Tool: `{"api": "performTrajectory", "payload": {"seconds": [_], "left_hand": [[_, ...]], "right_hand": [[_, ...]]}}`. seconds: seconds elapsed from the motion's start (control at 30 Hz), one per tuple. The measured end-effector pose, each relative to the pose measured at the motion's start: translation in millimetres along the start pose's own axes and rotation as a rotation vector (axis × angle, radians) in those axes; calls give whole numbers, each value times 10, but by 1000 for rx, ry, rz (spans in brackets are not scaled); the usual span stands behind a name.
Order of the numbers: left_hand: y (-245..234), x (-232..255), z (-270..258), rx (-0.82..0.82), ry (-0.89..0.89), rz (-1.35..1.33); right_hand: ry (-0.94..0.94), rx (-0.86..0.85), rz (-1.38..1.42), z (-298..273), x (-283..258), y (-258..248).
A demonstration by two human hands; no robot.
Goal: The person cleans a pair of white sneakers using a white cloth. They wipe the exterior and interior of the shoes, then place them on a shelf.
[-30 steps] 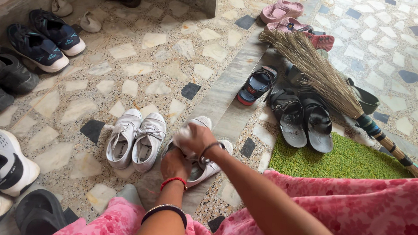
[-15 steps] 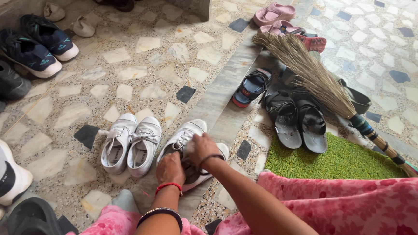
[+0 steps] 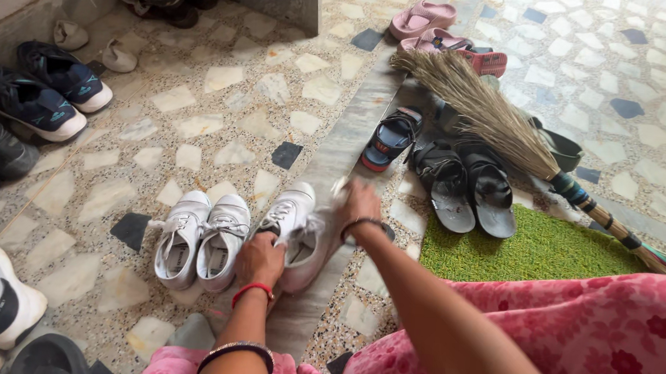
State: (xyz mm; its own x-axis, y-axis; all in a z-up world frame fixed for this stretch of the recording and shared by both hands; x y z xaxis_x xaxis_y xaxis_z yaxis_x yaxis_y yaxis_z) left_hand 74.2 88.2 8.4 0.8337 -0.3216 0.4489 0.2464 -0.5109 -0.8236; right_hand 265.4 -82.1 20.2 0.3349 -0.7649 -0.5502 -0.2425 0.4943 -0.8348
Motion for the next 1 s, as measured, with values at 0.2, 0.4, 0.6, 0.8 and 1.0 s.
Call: {"api": "performTrajectory", "payload": {"seconds": [0.2, 0.4, 0.6, 0.8, 1.0], "left_hand": [[-79, 135, 56, 41, -33, 81], [-243, 124, 70, 179, 0, -29], [-101, 101, 234, 167, -7, 46], [78, -4, 371, 32, -51, -18], [-240, -112, 451, 60, 13, -368]], "right_hand": [[-110, -485, 557, 34, -39, 751], [52, 64, 746, 558, 347, 348], [-185, -366, 123, -69, 130, 753], [-76, -1064, 489, -608, 5, 1212], [-603, -476, 585, -145, -714, 680]]}}
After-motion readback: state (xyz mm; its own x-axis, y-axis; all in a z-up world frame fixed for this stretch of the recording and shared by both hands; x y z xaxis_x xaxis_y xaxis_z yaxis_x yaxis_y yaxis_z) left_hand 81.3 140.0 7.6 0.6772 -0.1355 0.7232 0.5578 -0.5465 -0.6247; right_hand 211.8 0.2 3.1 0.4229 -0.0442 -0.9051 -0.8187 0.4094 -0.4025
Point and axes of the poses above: each hand's wrist, its own z-axis towards the middle knuckle, its own y-axis out of the palm, x = y × z, the point moved 9 cm from there along z, towards the middle knuckle, and after that the axes turned 12 degrees about -y, right-handed, at the moved point
